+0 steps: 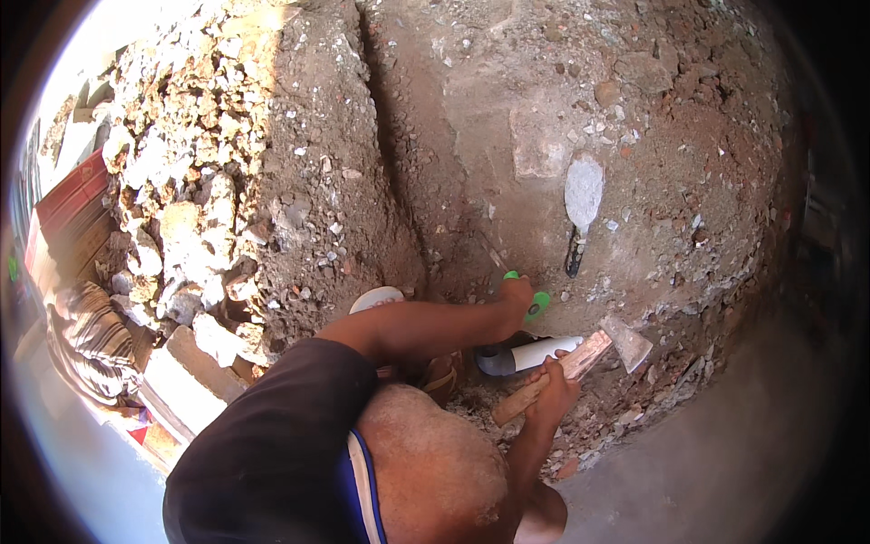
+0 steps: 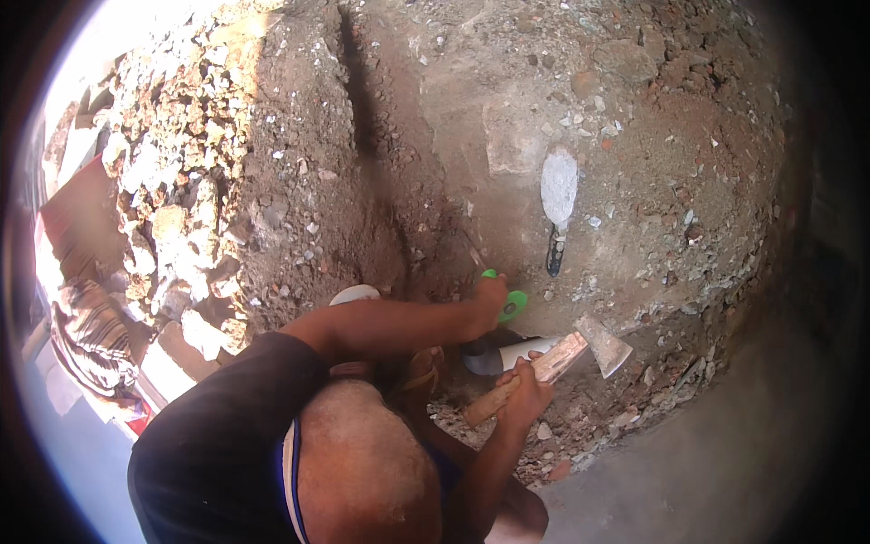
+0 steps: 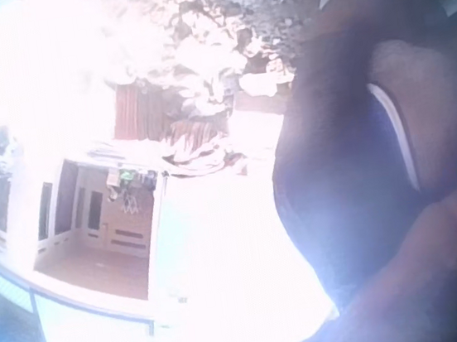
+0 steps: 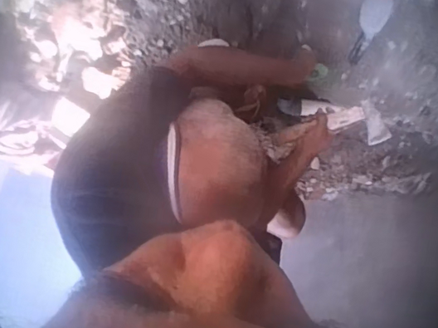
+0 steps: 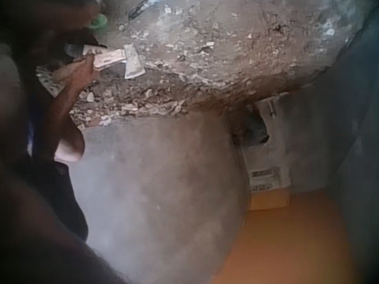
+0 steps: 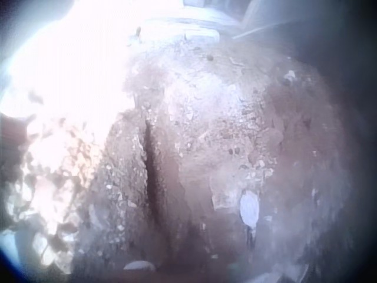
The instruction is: The person uses an axe and a trowel to dig and clear dirt from a trench around a white pipe.
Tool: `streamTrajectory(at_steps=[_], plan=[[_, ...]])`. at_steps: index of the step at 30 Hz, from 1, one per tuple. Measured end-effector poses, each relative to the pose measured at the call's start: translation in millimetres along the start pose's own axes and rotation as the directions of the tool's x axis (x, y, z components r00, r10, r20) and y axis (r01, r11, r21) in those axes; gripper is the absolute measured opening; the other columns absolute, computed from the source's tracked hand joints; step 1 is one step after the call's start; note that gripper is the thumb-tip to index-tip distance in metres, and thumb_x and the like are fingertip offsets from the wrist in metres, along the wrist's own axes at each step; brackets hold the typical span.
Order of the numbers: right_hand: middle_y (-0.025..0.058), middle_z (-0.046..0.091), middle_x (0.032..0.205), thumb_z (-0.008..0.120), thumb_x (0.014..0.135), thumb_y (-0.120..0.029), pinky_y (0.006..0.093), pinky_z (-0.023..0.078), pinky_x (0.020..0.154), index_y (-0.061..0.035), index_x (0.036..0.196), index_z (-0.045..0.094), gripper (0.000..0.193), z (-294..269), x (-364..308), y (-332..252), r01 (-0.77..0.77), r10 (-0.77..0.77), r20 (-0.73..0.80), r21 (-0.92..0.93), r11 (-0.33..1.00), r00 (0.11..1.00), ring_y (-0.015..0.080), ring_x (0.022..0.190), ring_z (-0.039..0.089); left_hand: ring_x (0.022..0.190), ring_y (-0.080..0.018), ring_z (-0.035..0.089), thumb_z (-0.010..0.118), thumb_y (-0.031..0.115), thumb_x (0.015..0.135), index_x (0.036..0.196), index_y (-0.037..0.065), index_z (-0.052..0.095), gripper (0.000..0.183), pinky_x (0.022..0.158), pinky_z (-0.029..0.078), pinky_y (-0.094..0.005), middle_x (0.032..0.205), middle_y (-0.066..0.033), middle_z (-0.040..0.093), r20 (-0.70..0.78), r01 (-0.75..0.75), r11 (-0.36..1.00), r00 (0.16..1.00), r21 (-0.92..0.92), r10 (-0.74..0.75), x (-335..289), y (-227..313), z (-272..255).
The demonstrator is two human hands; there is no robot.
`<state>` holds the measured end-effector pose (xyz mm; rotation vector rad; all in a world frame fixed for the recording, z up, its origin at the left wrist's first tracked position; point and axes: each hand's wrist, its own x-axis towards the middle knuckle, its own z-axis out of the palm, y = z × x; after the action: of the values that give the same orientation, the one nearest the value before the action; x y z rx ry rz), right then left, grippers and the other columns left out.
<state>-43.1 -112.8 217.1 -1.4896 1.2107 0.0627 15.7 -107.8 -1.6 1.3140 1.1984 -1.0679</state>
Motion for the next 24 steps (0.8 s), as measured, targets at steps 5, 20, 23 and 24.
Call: streamTrajectory(at_steps=[5, 20, 23, 24], plan=[[0.0085, 0.052, 0.069, 0.059, 0.081, 0.003, 0.0295, 0.045, 0.043, 0.0029, 0.109, 0.053, 0.028, -20.5, 1.2, 4.2, 0.017, -0.023, -0.086, -0.07, 0.997, 0.996, 0.0154, 0.047, 0.051, 0.099, -0.0369, 0.067, 0.055, 0.039, 0.096, 0.108, 0.007, 0.067, 0.037, 0.079, 0.052, -0.0447, 0.104, -0.0201, 0.069, 0.121, 0.09, 0.976, 0.99, -0.201, -0.066, -38.8, 23.9, -5.1], [0.0064, 0.054, 0.065, 0.062, 0.082, 0.0, 0.0271, 0.042, 0.044, 0.0038, 0.105, 0.055, 0.025, -3.1, 39.3, -20.9, 0.138, -0.145, 0.0, -0.292, 0.946, 0.989, 0.0139, 0.047, 0.05, 0.097, -0.0358, 0.065, 0.053, 0.04, 0.096, 0.105, 0.001, 0.063, 0.041, 0.079, 0.049, -0.0455, 0.104, -0.0201, 0.067, -0.068, 0.055, 0.98, 0.995, -0.194, -0.069, 19.3, 17.7, 10.2], [0.0051, 0.054, 0.062, 0.065, 0.084, -0.006, 0.0271, 0.039, 0.043, 0.0035, 0.107, 0.057, 0.026, -7.9, 88.9, -38.1, 0.209, -0.23, -0.009, -0.388, 0.897, 0.973, 0.0122, 0.046, 0.05, 0.098, -0.0332, 0.065, 0.054, 0.038, 0.095, 0.106, 0.0, 0.063, 0.04, 0.079, 0.049, -0.0439, 0.103, -0.0206, 0.066, -0.009, 0.131, 0.974, 0.991, -0.186, -0.136, -35.0, 41.4, -20.1], [0.0048, 0.053, 0.061, 0.066, 0.085, -0.008, 0.0269, 0.038, 0.042, 0.0034, 0.108, 0.057, 0.027, -8.6, 111.5, -45.2, 0.258, -0.277, 0.007, -0.389, 0.884, 0.961, 0.0116, 0.045, 0.049, 0.098, -0.0323, 0.065, 0.055, 0.037, 0.095, 0.106, -0.001, 0.062, 0.04, 0.079, 0.049, -0.0434, 0.103, -0.0207, 0.066, 0.023, 0.116, 0.974, 0.993, -0.194, -0.114, -49.8, 39.1, -37.1]])
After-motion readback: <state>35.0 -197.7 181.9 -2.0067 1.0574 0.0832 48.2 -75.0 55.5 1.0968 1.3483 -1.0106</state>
